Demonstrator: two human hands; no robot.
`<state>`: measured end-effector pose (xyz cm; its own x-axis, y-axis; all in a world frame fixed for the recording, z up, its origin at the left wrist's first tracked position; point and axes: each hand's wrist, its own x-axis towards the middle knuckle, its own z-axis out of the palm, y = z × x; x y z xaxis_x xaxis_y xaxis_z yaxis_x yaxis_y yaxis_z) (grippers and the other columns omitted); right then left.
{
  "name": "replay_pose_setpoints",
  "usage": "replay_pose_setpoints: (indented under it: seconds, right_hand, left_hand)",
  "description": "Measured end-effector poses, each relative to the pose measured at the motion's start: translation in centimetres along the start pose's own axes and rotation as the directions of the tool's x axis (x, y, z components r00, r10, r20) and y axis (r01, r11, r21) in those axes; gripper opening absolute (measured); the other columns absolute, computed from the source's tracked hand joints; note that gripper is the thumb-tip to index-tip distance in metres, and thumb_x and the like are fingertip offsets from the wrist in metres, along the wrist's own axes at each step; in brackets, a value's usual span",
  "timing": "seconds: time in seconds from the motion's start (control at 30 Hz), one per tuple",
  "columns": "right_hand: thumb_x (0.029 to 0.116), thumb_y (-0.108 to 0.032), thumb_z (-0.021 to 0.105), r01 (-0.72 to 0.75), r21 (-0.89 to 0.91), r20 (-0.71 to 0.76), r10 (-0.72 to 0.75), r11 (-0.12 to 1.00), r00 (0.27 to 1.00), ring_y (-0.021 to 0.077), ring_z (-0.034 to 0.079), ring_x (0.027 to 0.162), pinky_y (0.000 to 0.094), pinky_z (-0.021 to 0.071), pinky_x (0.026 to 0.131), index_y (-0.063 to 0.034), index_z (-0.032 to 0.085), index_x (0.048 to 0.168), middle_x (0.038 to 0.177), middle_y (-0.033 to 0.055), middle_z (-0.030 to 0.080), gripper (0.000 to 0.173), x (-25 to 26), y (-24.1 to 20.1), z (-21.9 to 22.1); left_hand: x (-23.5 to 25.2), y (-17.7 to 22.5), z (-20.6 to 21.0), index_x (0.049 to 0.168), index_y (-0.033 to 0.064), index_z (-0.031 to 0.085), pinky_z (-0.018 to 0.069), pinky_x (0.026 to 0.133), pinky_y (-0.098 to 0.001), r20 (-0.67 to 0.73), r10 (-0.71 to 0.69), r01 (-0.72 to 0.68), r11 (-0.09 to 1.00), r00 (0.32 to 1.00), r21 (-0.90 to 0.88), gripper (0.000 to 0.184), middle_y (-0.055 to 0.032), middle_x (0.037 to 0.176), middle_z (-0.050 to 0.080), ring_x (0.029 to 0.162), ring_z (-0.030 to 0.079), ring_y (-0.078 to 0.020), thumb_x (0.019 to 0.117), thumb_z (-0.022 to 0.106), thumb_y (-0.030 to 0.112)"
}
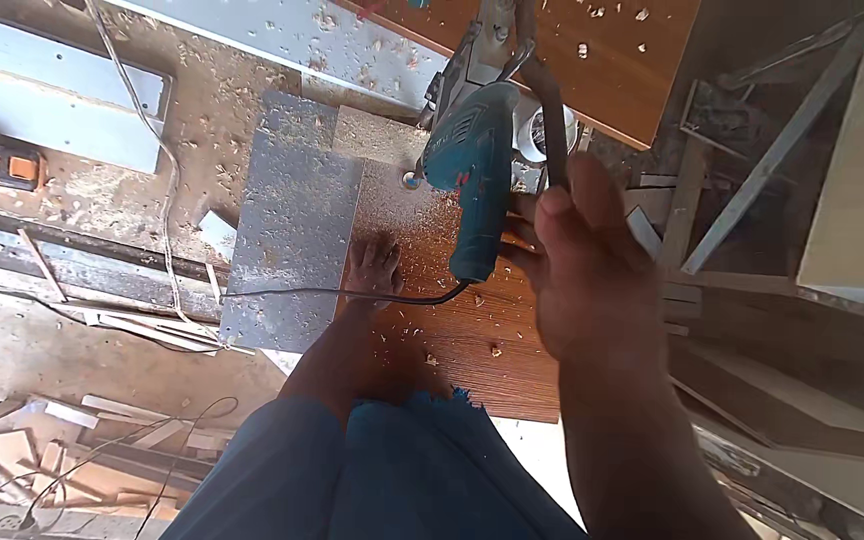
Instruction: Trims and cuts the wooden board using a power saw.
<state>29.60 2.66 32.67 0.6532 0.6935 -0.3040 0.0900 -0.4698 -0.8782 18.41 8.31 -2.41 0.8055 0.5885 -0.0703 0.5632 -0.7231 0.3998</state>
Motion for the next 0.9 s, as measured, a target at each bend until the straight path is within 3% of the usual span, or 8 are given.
replay_pose_setpoints:
  seconds: [0.13,0.27,0.37,0.43,0.53,0.63,0.73,0.9]
  right_hand:
    - [0.1078,-0.054,0.039,-0.218,0.456,-0.065,0.277,0.863,0.959,0.0243,0.066,0.112,0.0463,0.0577,0.089,-0.0157,0.042,0.150,0.131,0.0095,0.062,0.057,3.1,3.4,3.4]
    - [0.1070,-0.036,0.051,-0.118,0.592,-0.090,0.211,0.797,0.973,0.0203,0.069,0.087,0.0374,0.0606,0.075,-0.0110,0.041,0.150,0.108,0.0120,0.066,0.051,5.9,4.4,4.5]
    - [0.1069,-0.037,0.051,-0.132,0.582,-0.040,0.190,0.802,0.981,0.0164,0.067,0.082,0.0366,0.0590,0.069,-0.0223,0.033,0.158,0.109,0.0093,0.066,0.056,5.4,4.1,4.2]
    - [0.1061,-0.051,0.046,-0.185,0.542,0.063,0.180,0.820,0.982,0.0232,0.067,0.091,0.0456,0.0573,0.073,-0.0337,0.020,0.162,0.123,0.0133,0.064,0.064,3.9,4.6,3.3]
    - [0.1046,-0.043,0.045,0.009,0.457,0.244,-0.135,0.889,0.960,0.0247,0.051,0.139,0.0435,0.0462,0.111,-0.0100,0.003,0.166,0.158,0.0205,0.041,0.081,-0.2,8.7,1.0]
    - [0.1039,-0.036,0.052,0.291,0.150,0.155,-0.313,0.945,0.937,0.0265,0.059,0.132,0.0410,0.0472,0.113,0.0096,0.054,0.141,0.139,0.0236,0.061,0.059,-4.5,17.6,-2.4]
    - [0.0991,-0.022,0.060,-0.039,-0.226,-0.184,-0.003,0.973,0.983,0.0286,0.065,0.120,0.0432,0.0521,0.104,0.0035,0.068,0.125,0.126,0.0196,0.069,0.037,-5.6,29.1,-8.3]
    - [0.1026,-0.040,0.059,-0.675,-0.290,-0.503,0.492,0.678,0.711,0.0468,0.042,0.142,0.0626,0.0329,0.116,-0.0056,0.049,0.151,0.149,0.0295,0.048,0.060,-6.7,41.7,-18.8]
  left_hand:
    - [0.1,-0.1,-0.1,0.152,0.0194,0.052,0.0112,0.120,-0.0692,0.019,-0.012,0.012,1.000,1.000,0.021,0.057,0.0009,0.164,0.041,0.155,0.026,-0.0342,0.0981,0.053,0.038]
    - [0.1,-0.1,-0.1,0.150,0.0214,0.054,0.0115,0.121,-0.0678,-0.008,-0.026,0.026,0.999,1.000,0.023,0.056,-0.0007,0.163,0.042,0.156,0.026,-0.0303,0.0972,0.052,0.040]
    - [0.2,1.5,-2.7,0.148,0.0107,0.054,0.0119,0.123,-0.0639,0.134,-0.158,0.166,0.985,0.978,-0.049,0.056,-0.0137,0.158,0.047,0.152,0.031,-0.0367,0.1000,0.050,0.038]
    - [0.0,1.8,-2.2,0.137,0.0065,0.064,0.0167,0.121,-0.0668,0.015,-0.141,0.142,0.989,0.990,-0.032,0.051,-0.0192,0.145,0.059,0.144,0.044,-0.0419,0.0978,0.050,0.037]
    - [0.5,1.5,-1.6,0.145,0.0122,0.059,0.0153,0.123,-0.0653,0.137,-0.162,0.160,0.987,0.977,0.030,0.054,-0.0186,0.146,0.058,0.143,0.046,-0.0392,0.0985,0.051,0.039]
    - [0.4,2.4,-2.8,0.158,0.0158,0.043,0.0145,0.123,-0.0622,0.204,-0.161,0.145,0.985,0.966,0.090,0.058,-0.0122,0.164,0.038,0.154,0.029,-0.0354,0.1026,0.042,0.035]
    - [0.2,1.9,-1.6,0.155,0.0161,0.048,0.0179,0.122,-0.0622,0.078,-0.116,0.105,0.985,0.990,0.138,0.061,-0.0095,0.163,0.041,0.153,0.031,-0.0354,0.0982,0.045,0.039]
    - [0.7,2.5,-1.9,0.157,0.0166,0.044,0.0134,0.122,-0.0623,0.148,-0.192,0.170,0.974,0.970,0.152,0.065,-0.0083,0.166,0.036,0.156,0.023,-0.0344,0.0972,0.045,0.041]
